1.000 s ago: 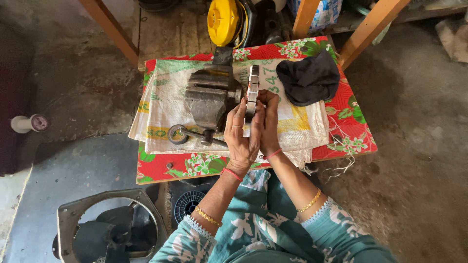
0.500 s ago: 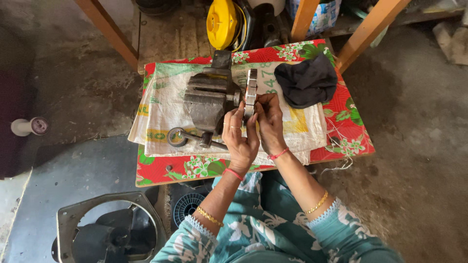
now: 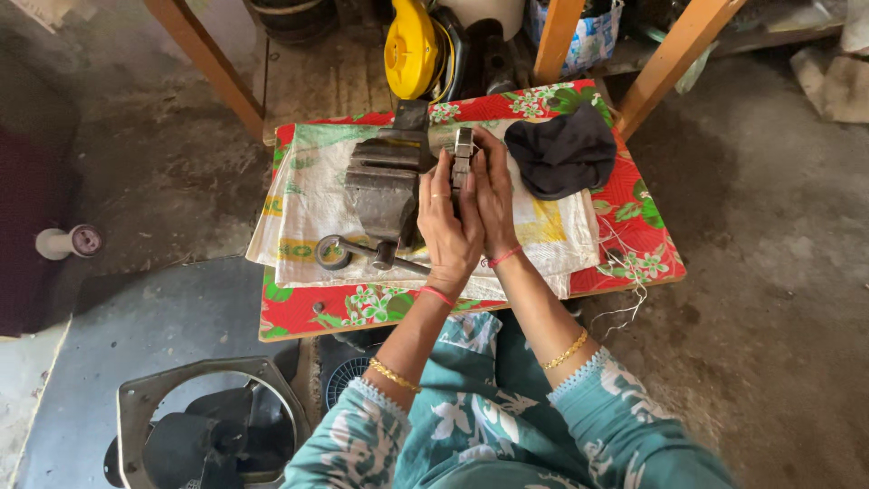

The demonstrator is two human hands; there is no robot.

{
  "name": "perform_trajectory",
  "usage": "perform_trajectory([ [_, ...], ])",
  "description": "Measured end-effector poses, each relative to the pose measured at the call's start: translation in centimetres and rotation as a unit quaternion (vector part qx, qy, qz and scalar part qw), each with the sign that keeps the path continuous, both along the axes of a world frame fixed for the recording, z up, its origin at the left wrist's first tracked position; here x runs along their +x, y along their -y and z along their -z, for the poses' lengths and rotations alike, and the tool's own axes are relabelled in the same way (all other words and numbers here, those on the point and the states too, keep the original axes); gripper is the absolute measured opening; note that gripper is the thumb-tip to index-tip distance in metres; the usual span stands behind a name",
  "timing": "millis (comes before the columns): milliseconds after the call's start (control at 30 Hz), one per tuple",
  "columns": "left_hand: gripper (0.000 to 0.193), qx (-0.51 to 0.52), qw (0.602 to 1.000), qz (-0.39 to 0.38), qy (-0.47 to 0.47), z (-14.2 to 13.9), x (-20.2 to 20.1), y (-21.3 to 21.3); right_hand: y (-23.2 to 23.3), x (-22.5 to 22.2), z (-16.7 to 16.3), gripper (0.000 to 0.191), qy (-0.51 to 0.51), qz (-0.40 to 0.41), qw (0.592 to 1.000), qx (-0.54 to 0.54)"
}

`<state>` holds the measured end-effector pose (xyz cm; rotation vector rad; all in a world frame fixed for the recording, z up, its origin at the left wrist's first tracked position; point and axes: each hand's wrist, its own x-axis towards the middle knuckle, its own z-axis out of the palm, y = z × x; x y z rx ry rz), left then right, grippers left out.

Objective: The person sits on the floor and uses a small tool to scrape and clean the surface of a motor part clamped in a bench vise. They repeatedly scrape, wipe, and rotate the part to access different sides.

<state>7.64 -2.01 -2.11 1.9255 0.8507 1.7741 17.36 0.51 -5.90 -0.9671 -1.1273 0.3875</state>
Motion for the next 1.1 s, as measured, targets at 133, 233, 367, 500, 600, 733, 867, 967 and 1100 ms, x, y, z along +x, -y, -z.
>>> perform_trajectory([
  [133, 0.042, 0.022, 0.998, -0.058, -0.026, 1.1, 0.8, -0.4, 1.2, 0.1, -0.1, 0.049, -0.005, -0.045, 0.999, -0.017],
  [233, 0.04, -0.001, 1.0, -0.017, -0.001, 1.5, 0.4, -0.6, 1.5, 0.2, -0.1, 0.052, 0.015, -0.037, 0.999, -0.024],
  [367, 0.04, 0.013, 1.0, -0.019, -0.009, 1.5, 0.0, -0.8, 1.2, -0.1, 0.2, 0.05, 0.019, -0.013, 1.0, -0.018],
  [500, 0.04, 0.022, 1.0, -0.011, -0.004, 1.5, -0.1, -0.8, 1.2, -0.1, 0.7, 0.052, -0.022, -0.047, 0.999, -0.01],
  [600, 0.04, 0.018, 1.0, -0.011, -0.004, 1.6, -0.1, -0.8, 1.4, 0.1, 0.8, 0.052, 0.004, -0.049, 0.999, 0.002],
  [733, 0.037, 0.022, 1.0, -0.015, -0.01, 1.6, -0.1, -1.0, 1.5, 0.1, 0.7, 0.051, -0.015, -0.059, 0.998, -0.001],
  [867, 0.035, 0.012, 0.999, -0.032, -0.015, 1.5, 0.0, -1.1, 1.6, 0.0, 0.4, 0.05, -0.017, -0.055, 0.998, -0.008],
  [967, 0.033, 0.011, 0.999, -0.029, -0.017, 1.5, 0.1, -1.1, 1.7, -0.1, 0.3, 0.049, -0.016, -0.057, 0.998, -0.017],
  [1100, 0.032, 0.031, 0.999, -0.038, -0.017, 1.6, 0.1, -1.3, 1.2, -0.1, 0.2, 0.049, -0.023, -0.061, 0.998, -0.008],
])
